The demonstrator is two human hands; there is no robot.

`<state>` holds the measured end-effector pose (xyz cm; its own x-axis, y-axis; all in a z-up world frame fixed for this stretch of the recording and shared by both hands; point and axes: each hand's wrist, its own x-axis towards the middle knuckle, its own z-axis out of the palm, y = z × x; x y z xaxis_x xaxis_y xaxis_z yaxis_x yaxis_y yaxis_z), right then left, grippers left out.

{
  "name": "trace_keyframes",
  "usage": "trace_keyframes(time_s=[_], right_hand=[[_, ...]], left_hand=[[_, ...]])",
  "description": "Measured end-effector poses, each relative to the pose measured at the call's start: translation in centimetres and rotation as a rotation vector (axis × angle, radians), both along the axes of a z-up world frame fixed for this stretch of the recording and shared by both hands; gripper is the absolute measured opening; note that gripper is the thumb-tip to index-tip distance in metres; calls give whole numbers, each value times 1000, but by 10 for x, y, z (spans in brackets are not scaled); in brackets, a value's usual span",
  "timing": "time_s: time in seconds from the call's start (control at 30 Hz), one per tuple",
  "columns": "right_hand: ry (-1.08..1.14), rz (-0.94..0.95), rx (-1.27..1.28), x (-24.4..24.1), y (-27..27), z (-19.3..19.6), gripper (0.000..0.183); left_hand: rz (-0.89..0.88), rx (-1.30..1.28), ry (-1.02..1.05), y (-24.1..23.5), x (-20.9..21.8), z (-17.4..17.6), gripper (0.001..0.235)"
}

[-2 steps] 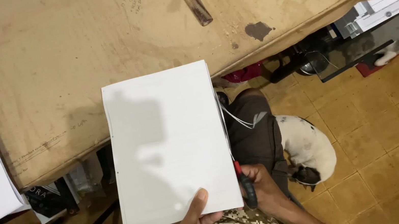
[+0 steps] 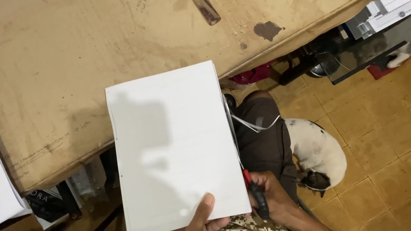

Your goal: The person uses scissors to trim cardstock, then folds the sheets and applies glue to assemble book covers for binding.

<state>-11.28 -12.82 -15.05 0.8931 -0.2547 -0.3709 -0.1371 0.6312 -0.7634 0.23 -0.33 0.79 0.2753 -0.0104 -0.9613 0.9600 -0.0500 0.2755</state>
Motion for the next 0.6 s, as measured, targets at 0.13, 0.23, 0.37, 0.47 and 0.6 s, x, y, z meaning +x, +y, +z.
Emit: trace_keyframes(time_s=[0.13,0.23,0.37,0.47,0.6], right_hand=[[23,-32,-35,-1,4,-6,16],[25,-49,-64,4,6,-10,13],[19,-71,-106,19,6,-14,10],[21,-92,-129,26,7,-10,9],[-2,-89,-115,30,9,11,21]], left_hand=[[11,6,-51,3,-1,-1,69],[26,7,-104,12,-5,-2,68],[48,5,-182,37,-15,-25,67],[50,1,-218,64,-28,-59,67],[40,2,56,64,-17,-48,62]])
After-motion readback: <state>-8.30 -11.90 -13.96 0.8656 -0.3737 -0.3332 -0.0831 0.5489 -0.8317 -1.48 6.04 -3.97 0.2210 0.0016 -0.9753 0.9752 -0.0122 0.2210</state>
